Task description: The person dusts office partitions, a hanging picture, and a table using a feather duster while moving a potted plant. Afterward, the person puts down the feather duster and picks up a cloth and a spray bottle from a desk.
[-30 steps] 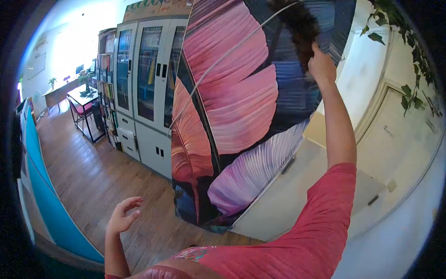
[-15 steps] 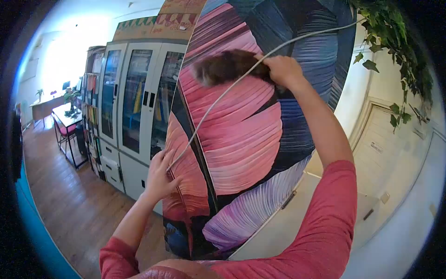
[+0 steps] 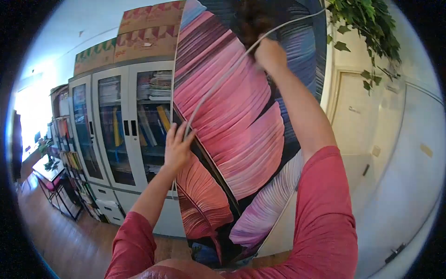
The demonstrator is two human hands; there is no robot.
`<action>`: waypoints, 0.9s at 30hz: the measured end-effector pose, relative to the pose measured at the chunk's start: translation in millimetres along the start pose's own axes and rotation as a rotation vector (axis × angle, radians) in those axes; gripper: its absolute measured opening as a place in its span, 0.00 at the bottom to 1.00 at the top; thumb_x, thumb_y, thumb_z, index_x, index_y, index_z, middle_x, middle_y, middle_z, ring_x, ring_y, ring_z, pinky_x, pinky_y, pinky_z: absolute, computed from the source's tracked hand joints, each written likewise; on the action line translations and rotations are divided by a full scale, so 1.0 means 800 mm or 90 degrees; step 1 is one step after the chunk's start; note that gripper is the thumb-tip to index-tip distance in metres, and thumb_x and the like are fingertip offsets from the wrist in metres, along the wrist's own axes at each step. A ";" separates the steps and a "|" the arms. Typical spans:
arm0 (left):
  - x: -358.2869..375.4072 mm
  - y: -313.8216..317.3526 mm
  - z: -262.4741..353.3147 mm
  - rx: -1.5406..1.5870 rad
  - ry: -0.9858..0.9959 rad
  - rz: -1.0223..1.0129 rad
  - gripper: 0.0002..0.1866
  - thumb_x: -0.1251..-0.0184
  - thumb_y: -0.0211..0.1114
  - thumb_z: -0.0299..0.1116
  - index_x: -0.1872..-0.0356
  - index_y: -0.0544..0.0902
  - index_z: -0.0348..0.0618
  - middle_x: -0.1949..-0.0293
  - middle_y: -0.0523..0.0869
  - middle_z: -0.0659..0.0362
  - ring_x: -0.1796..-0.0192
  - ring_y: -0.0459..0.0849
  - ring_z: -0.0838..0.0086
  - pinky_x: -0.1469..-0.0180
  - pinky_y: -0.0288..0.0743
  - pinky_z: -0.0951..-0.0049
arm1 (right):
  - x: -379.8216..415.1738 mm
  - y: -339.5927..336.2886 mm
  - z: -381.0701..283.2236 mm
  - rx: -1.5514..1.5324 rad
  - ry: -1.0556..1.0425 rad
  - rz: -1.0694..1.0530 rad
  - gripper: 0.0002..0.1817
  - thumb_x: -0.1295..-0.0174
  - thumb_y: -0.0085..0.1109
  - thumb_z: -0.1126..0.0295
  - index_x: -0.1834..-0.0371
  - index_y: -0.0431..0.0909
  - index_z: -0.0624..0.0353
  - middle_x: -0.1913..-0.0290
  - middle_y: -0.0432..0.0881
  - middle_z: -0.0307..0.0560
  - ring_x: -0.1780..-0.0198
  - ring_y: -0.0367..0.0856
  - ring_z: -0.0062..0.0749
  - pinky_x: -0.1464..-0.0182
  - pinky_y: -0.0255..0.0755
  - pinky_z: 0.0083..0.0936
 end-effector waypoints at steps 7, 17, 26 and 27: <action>-0.007 -0.032 -0.088 0.113 -0.046 0.183 0.31 0.51 0.57 0.16 0.42 0.81 0.49 0.38 0.74 0.48 0.34 0.70 0.49 0.32 0.65 0.53 | 0.109 0.063 -0.071 0.169 -0.332 -0.187 0.22 0.35 0.44 0.69 0.38 0.75 0.41 0.63 0.86 0.54 0.64 0.86 0.57 0.61 0.79 0.52; 0.039 -0.018 -0.058 0.343 -0.092 0.161 0.31 0.41 0.68 0.39 0.35 0.73 0.45 0.39 0.72 0.37 0.35 0.67 0.39 0.32 0.61 0.46 | 0.191 0.079 -0.092 0.143 -0.312 -0.196 0.28 0.33 0.44 0.66 0.29 0.66 0.30 0.66 0.85 0.54 0.66 0.86 0.53 0.66 0.79 0.48; 0.021 0.003 -0.002 0.042 0.055 -0.054 0.28 0.44 0.64 0.28 0.40 0.82 0.67 0.28 0.67 0.60 0.28 0.59 0.45 0.27 0.52 0.42 | 0.234 0.087 -0.097 0.062 -0.309 -0.240 0.21 0.34 0.45 0.67 0.39 0.77 0.46 0.66 0.86 0.58 0.63 0.86 0.56 0.60 0.79 0.49; 0.020 0.004 -0.019 0.029 0.062 -0.040 0.28 0.43 0.64 0.28 0.39 0.81 0.66 0.28 0.67 0.59 0.28 0.60 0.45 0.27 0.52 0.43 | 0.211 0.045 -0.095 -0.050 -0.222 -0.176 0.20 0.30 0.40 0.66 0.43 0.79 0.55 0.64 0.86 0.61 0.60 0.85 0.59 0.55 0.79 0.50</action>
Point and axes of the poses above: each hand's wrist, its own x-axis away from the middle knuckle, its own y-axis out of the palm, z = x × y, the point moved 8 cm from there along -x, towards the middle knuckle
